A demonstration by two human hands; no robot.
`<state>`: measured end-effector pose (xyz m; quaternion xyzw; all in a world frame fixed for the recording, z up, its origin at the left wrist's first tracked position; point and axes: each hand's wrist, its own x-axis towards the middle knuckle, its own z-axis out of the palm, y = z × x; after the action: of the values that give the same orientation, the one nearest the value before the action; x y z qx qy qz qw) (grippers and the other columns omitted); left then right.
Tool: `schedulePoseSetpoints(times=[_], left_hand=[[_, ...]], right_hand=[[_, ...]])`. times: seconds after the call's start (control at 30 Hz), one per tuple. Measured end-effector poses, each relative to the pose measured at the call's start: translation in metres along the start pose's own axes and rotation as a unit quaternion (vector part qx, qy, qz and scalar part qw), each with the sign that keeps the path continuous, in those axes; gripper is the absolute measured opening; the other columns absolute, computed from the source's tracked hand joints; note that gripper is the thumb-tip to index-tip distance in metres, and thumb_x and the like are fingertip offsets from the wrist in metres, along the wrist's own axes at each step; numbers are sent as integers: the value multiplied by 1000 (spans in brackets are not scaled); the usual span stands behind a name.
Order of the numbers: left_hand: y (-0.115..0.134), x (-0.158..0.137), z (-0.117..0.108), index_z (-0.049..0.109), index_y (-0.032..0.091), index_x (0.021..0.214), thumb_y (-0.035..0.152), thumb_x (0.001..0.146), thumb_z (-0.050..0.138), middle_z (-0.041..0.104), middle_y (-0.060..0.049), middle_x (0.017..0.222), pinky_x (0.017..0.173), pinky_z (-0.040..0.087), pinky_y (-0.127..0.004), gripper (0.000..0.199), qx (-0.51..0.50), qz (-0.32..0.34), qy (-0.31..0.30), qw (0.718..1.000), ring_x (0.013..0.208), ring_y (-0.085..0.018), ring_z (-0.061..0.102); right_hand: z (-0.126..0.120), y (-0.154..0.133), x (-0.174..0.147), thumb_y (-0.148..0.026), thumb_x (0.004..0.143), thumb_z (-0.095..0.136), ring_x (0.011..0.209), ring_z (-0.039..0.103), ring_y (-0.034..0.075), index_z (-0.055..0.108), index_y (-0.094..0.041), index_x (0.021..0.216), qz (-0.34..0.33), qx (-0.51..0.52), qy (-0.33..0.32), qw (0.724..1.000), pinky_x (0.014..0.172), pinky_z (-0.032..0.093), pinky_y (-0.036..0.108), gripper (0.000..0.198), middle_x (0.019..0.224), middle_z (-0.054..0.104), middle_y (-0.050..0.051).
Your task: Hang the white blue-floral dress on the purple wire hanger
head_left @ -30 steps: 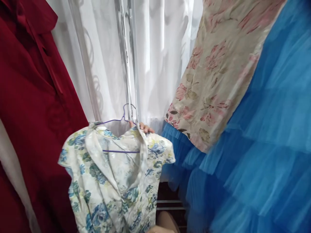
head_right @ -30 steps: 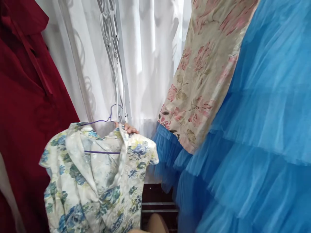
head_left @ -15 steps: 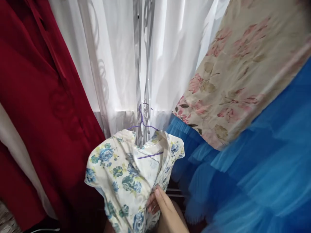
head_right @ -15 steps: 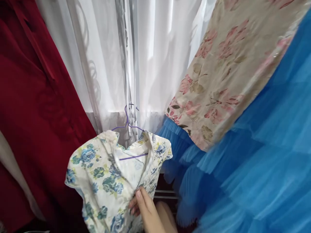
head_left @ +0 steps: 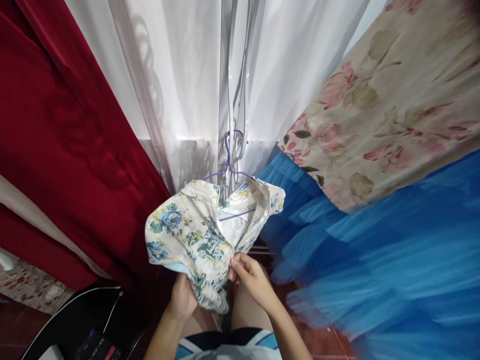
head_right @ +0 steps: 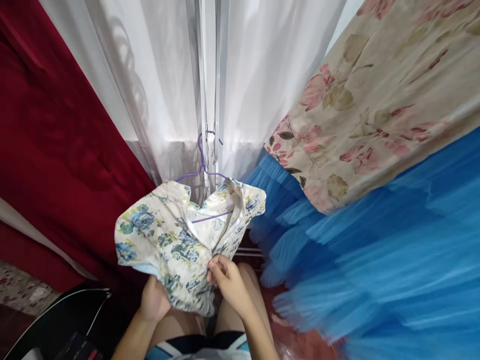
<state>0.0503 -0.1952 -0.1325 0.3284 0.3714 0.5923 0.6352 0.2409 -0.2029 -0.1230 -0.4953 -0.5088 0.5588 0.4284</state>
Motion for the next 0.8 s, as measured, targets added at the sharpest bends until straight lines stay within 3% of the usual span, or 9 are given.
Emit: schedulePoseSetpoints(times=[0.13, 0.27, 0.33, 0.43, 0.53, 0.63, 0.7, 0.8], left_hand=[[-13, 16, -7, 66, 22, 100, 49, 74, 70, 69, -8, 101, 95, 48, -40, 38, 3, -28, 80, 996, 108, -27, 62], [-30, 23, -17, 56, 22, 99, 35, 83, 62, 60, -4, 99, 89, 47, -34, 21, 99, 91, 239, 962, 96, -19, 59], [-41, 13, -15, 53, 24, 103, 31, 86, 59, 56, -3, 102, 90, 45, -34, 19, 201, 156, 255, 933, 96, -19, 57], [-57, -6, 1, 53, 24, 110, 24, 84, 62, 57, -6, 109, 93, 44, -35, 28, 345, 166, 110, 917, 102, -22, 56], [-66, -11, 21, 55, 22, 112, 19, 86, 59, 63, -7, 108, 91, 47, -34, 26, 386, 137, -35, 911, 103, -22, 59], [-64, 0, 29, 58, 21, 93, 21, 91, 52, 67, -5, 88, 79, 49, -31, 6, 406, 129, -66, 902, 85, -20, 63], [-56, 9, 27, 56, 22, 82, 21, 90, 53, 66, -4, 80, 73, 49, -31, 8, 443, 138, -77, 882, 77, -21, 63], [-39, 17, 21, 55, 22, 81, 18, 88, 54, 67, -4, 79, 70, 47, -30, 8, 499, 151, -133, 843, 76, -20, 64]], right_hand=[[-4, 6, -6, -47, 91, 56, 59, 56, 15, 59, -18, 77, 21, 4, 41, 999, 60, 43, 28, 32, 65, 65, 2], [-7, 12, -12, -42, 89, 58, 58, 56, 15, 61, -17, 79, 30, -13, 51, 998, 59, 41, 27, 27, 63, 65, 2], [-5, 13, -13, -42, 87, 60, 54, 55, 15, 62, -17, 77, 36, -5, 56, 998, 56, 41, 27, 27, 59, 64, 1], [3, 10, -12, -41, 85, 62, 51, 53, 14, 62, -17, 74, 35, 16, 59, 997, 54, 41, 26, 27, 55, 61, -1], [12, 2, -10, -38, 84, 63, 51, 53, 14, 64, -16, 74, 31, 26, 49, 998, 54, 42, 26, 25, 54, 60, -1], [14, -7, -6, -36, 85, 61, 49, 52, 13, 65, -15, 72, 24, 17, 44, 999, 52, 41, 26, 25, 52, 60, 0], [11, -16, -1, -34, 84, 61, 47, 51, 13, 65, -16, 70, 16, 17, 46, 999, 50, 41, 25, 24, 50, 60, -1], [2, -40, 16, -29, 82, 62, 43, 49, 11, 67, -15, 72, -3, 37, 49, 998, 48, 40, 24, 18, 47, 59, -2]])
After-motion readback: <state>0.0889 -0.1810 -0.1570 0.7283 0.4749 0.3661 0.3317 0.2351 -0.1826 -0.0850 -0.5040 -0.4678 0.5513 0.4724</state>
